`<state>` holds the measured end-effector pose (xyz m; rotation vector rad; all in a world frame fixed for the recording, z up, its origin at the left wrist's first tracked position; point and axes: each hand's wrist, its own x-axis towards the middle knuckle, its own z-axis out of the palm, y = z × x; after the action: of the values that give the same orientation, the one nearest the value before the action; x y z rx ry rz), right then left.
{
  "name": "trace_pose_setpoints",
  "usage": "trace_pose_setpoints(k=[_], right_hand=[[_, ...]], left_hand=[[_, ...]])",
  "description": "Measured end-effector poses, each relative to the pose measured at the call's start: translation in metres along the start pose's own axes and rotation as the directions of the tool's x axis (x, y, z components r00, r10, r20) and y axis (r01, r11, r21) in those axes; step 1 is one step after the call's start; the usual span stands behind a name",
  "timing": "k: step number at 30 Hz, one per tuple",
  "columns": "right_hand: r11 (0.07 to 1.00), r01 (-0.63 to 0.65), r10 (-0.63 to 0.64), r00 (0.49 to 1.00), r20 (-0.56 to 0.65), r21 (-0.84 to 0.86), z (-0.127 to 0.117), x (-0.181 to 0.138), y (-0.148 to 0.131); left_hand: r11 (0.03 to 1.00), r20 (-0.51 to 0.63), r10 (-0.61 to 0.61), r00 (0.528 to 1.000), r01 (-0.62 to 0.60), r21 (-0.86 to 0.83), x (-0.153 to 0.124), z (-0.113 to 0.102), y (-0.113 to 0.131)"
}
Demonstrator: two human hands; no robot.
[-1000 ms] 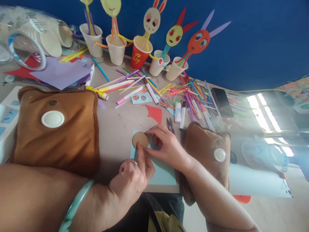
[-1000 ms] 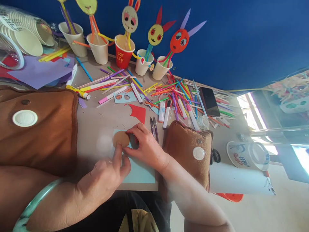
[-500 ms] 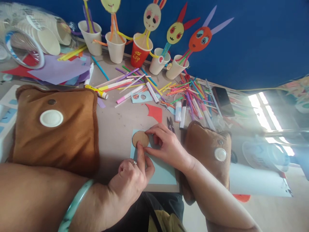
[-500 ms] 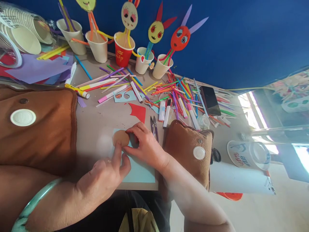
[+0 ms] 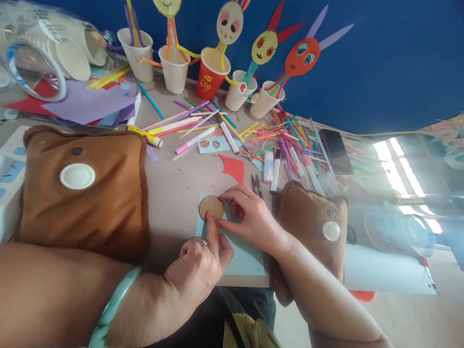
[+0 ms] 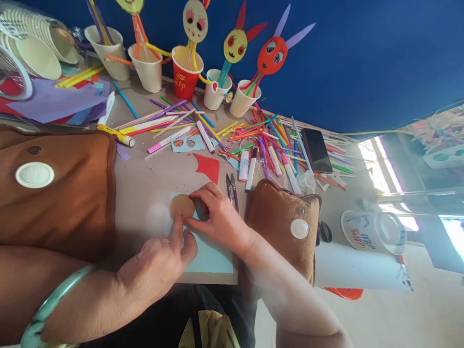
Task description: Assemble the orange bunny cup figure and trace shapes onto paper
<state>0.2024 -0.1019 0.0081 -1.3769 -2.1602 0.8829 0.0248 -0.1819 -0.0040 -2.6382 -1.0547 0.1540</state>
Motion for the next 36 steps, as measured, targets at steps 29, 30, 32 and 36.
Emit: trace_pose_setpoints(k=[29,30,32,36], right_hand=[[0.998,-0.061,0.062,0.998,-0.029,0.027,0.002,-0.001,-0.002],[0.996,-0.074,0.075,0.996,-0.039,0.042,0.002,-0.001,-0.002],[0.993,-0.091,0.095,0.993,-0.065,0.07,0.002,-0.001,-0.002],[0.994,-0.084,0.091,0.991,-0.099,0.075,0.001,0.0,0.0]], left_hand=[[0.985,0.052,0.005,0.999,0.004,-0.175,0.006,-0.016,-0.01],[0.983,0.058,0.011,0.998,0.0,-0.185,0.006,-0.017,-0.011],[0.983,0.062,0.022,0.998,-0.011,-0.181,0.006,-0.019,-0.013],[0.979,0.062,0.017,0.998,-0.004,-0.203,0.006,-0.018,-0.012]])
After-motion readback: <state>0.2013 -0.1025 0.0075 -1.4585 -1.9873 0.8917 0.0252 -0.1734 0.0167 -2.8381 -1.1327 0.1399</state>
